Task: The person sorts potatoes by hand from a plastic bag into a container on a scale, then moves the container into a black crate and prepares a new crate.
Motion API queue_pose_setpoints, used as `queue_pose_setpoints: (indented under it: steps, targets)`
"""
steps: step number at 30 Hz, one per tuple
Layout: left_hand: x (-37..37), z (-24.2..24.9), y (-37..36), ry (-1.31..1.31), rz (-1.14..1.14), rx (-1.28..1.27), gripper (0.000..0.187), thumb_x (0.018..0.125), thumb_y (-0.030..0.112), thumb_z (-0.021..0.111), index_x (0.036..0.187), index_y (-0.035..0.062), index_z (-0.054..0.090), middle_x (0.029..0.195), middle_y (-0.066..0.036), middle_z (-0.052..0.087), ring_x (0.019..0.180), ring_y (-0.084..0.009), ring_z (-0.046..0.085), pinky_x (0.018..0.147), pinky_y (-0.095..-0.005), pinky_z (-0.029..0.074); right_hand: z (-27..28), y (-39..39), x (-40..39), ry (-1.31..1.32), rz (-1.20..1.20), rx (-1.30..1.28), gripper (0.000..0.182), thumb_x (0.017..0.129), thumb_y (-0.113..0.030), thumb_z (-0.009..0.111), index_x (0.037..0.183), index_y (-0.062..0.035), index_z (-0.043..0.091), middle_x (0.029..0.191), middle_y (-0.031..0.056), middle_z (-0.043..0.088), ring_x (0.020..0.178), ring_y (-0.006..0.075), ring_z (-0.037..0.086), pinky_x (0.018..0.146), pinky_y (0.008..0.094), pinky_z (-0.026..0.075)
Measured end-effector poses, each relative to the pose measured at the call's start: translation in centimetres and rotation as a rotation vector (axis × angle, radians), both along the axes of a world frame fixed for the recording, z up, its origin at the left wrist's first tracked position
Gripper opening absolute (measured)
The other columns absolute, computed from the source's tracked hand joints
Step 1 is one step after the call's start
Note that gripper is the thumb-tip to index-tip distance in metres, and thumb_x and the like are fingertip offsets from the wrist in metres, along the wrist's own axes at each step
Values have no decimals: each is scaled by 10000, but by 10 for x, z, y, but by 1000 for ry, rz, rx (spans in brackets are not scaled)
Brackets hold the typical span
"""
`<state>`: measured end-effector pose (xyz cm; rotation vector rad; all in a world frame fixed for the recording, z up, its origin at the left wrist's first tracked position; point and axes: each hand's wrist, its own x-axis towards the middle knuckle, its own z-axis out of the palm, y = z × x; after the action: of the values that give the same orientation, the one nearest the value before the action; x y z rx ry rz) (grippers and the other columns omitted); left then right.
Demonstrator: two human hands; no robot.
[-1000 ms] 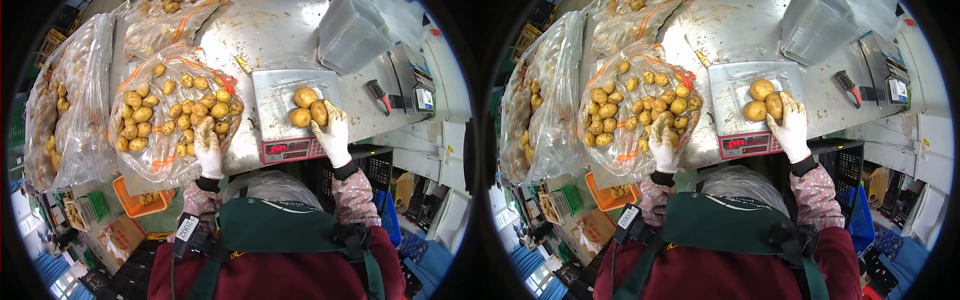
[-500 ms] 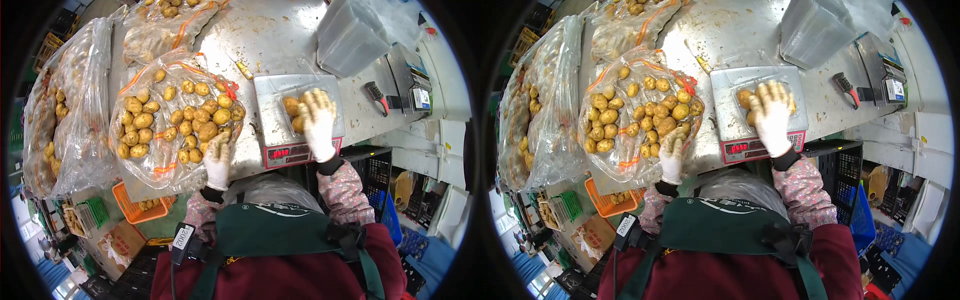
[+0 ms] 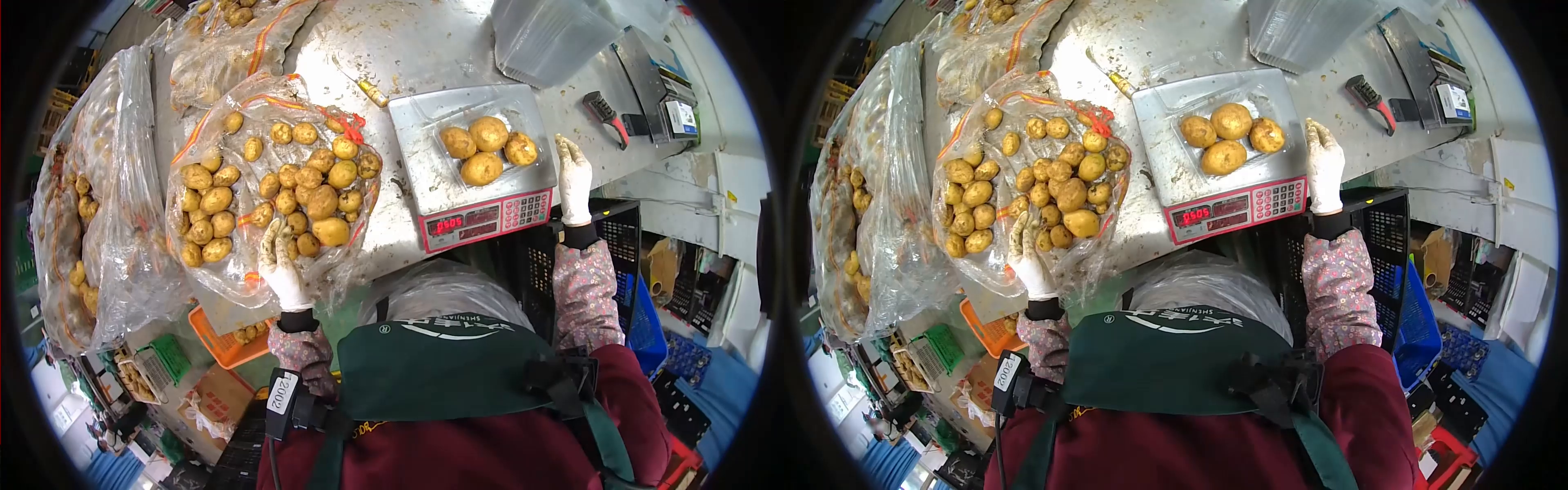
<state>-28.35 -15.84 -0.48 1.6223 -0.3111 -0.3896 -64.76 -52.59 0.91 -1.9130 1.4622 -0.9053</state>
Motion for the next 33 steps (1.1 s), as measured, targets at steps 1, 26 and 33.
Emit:
queue_pose_setpoints:
  steps: [1,26,33]
  targets:
    - [-1,2,-3,-2,-1,2,281,964,1,480,1222,-61,569,1174,-133,627,1046,-181,608,945,-302,484,2,1,3,46,13,18,296,962,-187,538,1149,10,658,1091,172,682,997,244,644,888,312,476]
    - [158,-61,-59,-778,-11,585,374,857,168,637,1219,76,612,1035,-196,664,962,-369,626,827,-425,506,31,67,26,-74,-111,72,328,996,-186,513,1234,20,605,1228,139,628,1141,191,558,1028,313,395]
    - [211,-83,-116,-642,-246,693,589,805,213,708,1346,91,508,988,-198,667,935,-346,636,825,-432,500,65,101,97,-125,90,-67,262,983,-96,515,1193,26,612,1229,114,613,1145,200,553,1038,329,389]
